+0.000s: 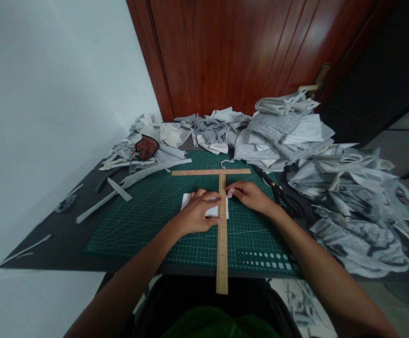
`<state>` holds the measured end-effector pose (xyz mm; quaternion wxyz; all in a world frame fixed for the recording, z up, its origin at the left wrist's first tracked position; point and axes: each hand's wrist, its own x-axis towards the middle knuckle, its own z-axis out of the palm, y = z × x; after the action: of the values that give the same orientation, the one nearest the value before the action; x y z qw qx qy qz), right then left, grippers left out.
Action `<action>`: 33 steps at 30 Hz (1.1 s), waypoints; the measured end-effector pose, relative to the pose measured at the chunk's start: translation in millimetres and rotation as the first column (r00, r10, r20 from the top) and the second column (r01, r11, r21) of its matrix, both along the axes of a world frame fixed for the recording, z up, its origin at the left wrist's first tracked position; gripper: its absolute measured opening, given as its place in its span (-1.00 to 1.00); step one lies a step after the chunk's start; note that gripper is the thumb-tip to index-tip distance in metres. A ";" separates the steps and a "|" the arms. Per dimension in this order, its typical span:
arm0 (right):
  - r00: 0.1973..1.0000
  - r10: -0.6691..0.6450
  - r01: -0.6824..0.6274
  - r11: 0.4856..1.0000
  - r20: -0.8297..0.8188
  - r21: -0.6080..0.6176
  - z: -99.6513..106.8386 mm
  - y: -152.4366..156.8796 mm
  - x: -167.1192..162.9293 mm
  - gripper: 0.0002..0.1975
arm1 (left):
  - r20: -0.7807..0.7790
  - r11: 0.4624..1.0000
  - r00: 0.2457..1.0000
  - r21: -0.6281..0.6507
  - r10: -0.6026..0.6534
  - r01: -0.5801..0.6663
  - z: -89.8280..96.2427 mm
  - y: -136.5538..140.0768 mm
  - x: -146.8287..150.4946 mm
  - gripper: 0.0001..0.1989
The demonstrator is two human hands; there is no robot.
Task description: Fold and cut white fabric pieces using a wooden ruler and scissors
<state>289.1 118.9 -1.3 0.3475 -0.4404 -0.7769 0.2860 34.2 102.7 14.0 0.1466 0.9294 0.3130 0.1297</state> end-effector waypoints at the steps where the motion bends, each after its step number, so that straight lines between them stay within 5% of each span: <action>1: 1.000 0.004 -0.004 1.000 -0.002 0.001 -0.1 0.3 0.4 -0.76 | -0.003 1.000 1.000 0.000 0.002 -0.002 0.1 -0.1 0.0 -0.35; 33: 0.999 0.025 -0.024 0.999 -0.036 0.022 0.1 -0.4 -1.9 -0.75 | 0.006 1.000 1.000 -0.016 0.003 -0.003 1.5 -0.8 0.1 -0.34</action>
<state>287.3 118.5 -1.2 0.3625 -0.4218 -0.7789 0.2897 34.3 102.0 15.5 0.1545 0.9273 0.3151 0.1302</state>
